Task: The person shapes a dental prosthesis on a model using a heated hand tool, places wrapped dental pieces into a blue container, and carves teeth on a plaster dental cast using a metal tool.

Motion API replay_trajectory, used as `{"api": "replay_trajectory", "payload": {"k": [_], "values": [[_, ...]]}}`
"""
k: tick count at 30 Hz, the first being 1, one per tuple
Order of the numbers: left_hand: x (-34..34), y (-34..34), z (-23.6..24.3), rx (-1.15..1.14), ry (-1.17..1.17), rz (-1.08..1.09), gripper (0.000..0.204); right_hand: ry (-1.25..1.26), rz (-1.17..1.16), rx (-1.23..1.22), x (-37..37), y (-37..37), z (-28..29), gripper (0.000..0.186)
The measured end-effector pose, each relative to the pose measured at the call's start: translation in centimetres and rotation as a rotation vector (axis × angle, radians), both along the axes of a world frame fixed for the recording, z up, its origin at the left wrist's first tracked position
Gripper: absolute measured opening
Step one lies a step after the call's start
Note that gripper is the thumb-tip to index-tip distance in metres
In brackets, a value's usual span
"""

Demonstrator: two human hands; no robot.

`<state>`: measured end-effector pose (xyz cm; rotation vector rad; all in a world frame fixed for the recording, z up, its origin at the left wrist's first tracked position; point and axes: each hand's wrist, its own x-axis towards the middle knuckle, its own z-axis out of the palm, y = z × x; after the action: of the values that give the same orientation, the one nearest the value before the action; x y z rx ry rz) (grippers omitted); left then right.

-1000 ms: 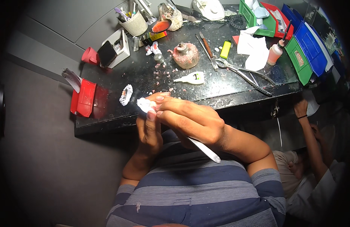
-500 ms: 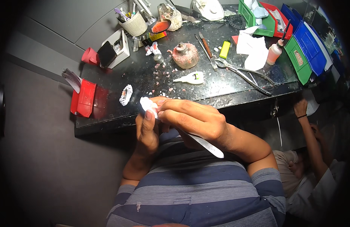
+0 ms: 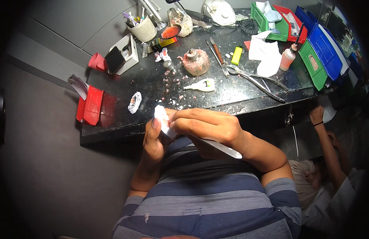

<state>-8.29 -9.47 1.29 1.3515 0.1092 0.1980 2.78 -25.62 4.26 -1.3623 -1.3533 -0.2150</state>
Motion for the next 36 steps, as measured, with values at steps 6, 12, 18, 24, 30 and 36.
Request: {"api": "replay_trajectory", "payload": {"k": [6,12,18,24,30,36], "values": [[0.0,0.3,0.2,-0.058,0.031,-0.075,0.063,0.096,0.03,-0.082,-0.3,-0.7,0.6,0.023],[-0.2,1.4,-1.0,-0.238,0.044,-0.196,0.062,0.057,0.052,-0.034,0.4,-0.6,0.7,0.01],[-0.6,2.2,-1.4,-0.541,0.116,-0.338,0.069,0.168,0.158,0.043,0.8,-0.5,0.4,0.01],[-0.8,2.2,-1.3,-0.646,0.165,-0.327,0.061,0.173,0.147,0.022,0.3,-0.6,0.1,0.011],[-0.7,1.6,-1.7,-0.735,0.0,-0.35,0.064,0.139,0.136,0.021,0.5,-0.3,-0.5,0.015],[-0.6,0.8,-0.1,-0.693,0.137,-0.248,0.051,0.165,0.169,0.041,0.7,-0.1,-0.6,0.014]]}}
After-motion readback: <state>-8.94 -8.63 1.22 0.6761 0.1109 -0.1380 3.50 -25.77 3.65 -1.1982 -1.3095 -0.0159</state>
